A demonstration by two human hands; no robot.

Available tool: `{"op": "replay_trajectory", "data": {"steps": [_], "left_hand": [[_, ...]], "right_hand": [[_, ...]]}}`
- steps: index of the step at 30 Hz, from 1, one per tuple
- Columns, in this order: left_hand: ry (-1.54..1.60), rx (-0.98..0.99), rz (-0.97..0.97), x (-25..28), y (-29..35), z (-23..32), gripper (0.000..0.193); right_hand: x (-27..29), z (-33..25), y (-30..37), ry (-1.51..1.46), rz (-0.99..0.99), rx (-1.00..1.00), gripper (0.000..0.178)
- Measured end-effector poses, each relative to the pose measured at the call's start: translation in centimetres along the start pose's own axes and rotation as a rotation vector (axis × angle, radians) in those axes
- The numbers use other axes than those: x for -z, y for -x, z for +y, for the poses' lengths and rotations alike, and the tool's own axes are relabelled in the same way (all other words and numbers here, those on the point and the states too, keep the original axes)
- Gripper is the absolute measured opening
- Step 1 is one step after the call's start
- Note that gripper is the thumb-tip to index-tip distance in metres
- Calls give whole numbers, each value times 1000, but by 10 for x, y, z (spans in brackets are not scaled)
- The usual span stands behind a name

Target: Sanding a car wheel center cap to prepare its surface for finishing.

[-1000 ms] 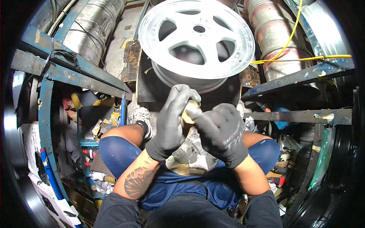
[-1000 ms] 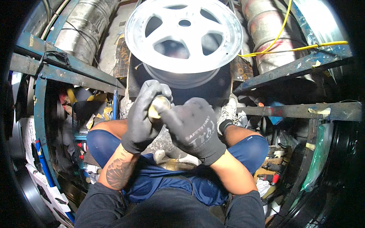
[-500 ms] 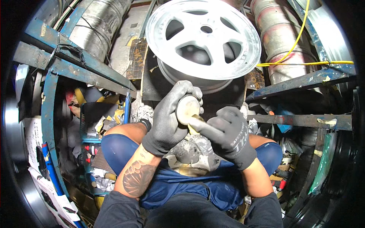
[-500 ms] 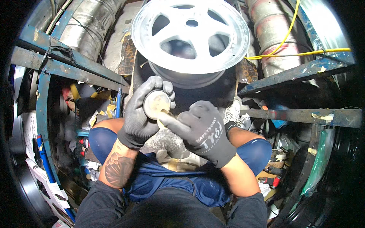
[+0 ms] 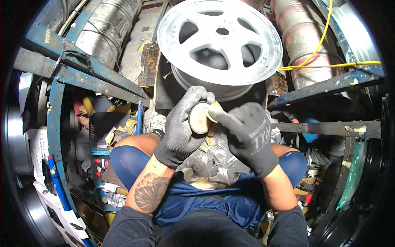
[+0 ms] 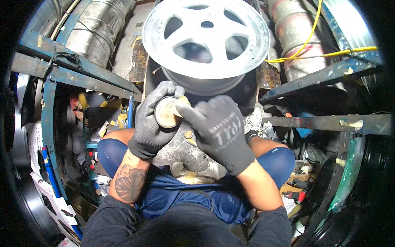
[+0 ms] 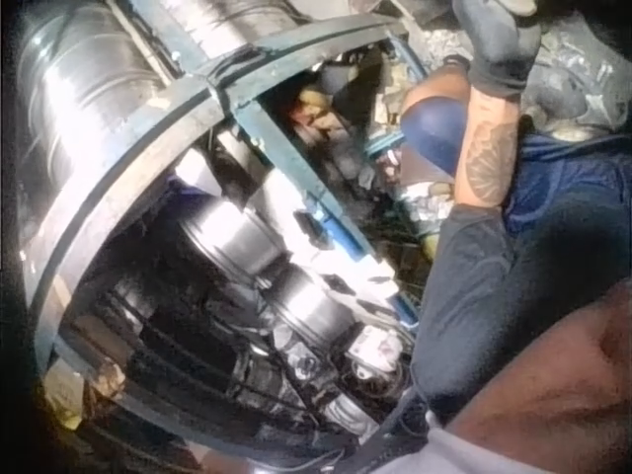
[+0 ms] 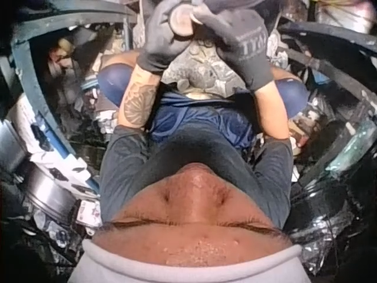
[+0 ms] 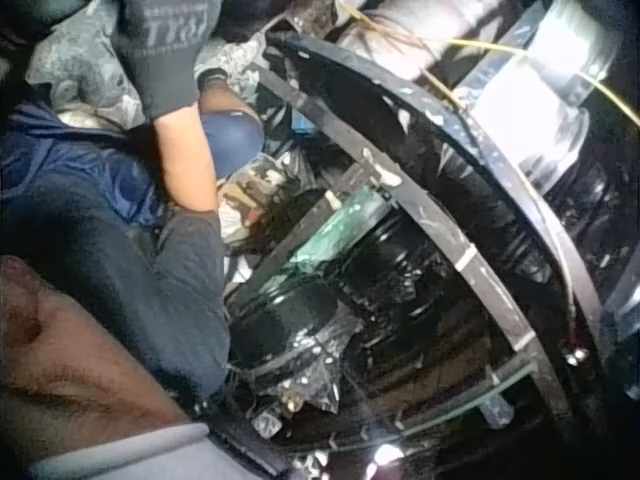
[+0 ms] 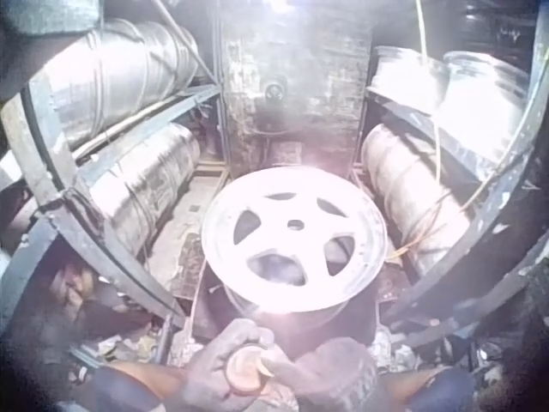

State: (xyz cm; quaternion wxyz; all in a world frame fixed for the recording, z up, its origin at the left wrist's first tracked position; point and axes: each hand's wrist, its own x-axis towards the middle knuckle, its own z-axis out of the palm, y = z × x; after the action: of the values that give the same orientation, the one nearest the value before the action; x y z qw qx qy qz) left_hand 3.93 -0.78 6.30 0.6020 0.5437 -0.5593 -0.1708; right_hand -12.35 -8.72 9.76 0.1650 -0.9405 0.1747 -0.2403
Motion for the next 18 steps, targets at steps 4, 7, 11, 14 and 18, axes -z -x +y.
{"op": "replay_trajectory", "data": {"steps": [4,7,11,14,18], "left_hand": [[1199,791,70,7,-7,5,15],[494,417,-58,7,-5,4,16],[738,535,-56,6,4,-6,16],[1252,754,16,4,-1,-5,14],[236,219,-136,12,5,-8,20]], "right_hand": [[-8,-19,-7,-13,52,185,51],[-4,-5,0,106,-14,97,46],[-8,-22,-9,64,68,119,42],[-5,-10,12,114,-71,106,36],[-10,-15,-7,128,14,77,41]]}}
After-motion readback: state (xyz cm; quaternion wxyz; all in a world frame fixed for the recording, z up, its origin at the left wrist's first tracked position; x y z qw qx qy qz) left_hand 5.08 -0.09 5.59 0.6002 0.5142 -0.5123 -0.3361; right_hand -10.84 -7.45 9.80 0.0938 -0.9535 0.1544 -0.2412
